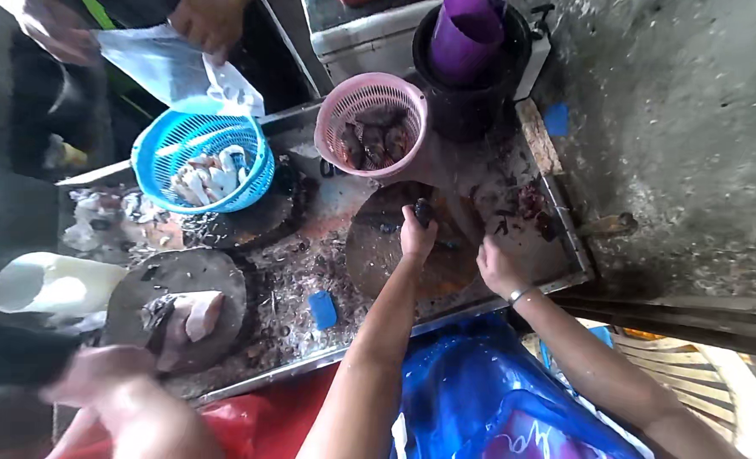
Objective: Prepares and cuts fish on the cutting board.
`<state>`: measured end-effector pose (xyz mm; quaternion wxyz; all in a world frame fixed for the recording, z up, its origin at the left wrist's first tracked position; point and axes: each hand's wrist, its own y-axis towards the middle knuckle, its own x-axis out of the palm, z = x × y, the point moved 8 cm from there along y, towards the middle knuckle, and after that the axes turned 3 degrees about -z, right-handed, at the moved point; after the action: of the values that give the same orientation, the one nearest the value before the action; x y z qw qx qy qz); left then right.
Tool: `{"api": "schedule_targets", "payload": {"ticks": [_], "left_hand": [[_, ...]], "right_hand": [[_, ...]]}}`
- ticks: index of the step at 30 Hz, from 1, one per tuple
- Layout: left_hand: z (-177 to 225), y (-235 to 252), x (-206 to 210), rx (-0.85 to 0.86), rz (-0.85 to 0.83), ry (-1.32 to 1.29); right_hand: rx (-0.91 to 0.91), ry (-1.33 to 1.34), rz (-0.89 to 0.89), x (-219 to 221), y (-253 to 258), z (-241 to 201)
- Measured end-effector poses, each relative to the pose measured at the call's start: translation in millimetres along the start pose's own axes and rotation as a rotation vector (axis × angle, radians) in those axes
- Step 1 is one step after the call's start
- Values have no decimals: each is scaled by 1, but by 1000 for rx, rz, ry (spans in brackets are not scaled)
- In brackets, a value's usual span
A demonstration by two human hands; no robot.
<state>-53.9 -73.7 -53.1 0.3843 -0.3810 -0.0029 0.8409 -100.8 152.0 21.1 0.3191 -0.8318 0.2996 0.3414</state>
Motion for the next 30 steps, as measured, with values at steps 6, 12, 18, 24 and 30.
{"api": "schedule_targets", "payload": {"ticks": [6, 12, 18, 24, 30], "left_hand": [[-8, -12, -5, -11, -39, -44], [-5, -11, -18, -32, -57, -17], [31, -23, -39, -138, -208, 433], [48, -13, -20, -144, -363, 677], [38, 18, 24, 124, -471, 503]], "right_hand": [[260, -31, -442, 22, -19, 45], [408, 144, -176, -15, 31, 90], [119, 317, 61, -75, -9, 35], [-6, 500, 135, -89, -22, 14], [173, 680, -86, -43, -28, 55]]}}
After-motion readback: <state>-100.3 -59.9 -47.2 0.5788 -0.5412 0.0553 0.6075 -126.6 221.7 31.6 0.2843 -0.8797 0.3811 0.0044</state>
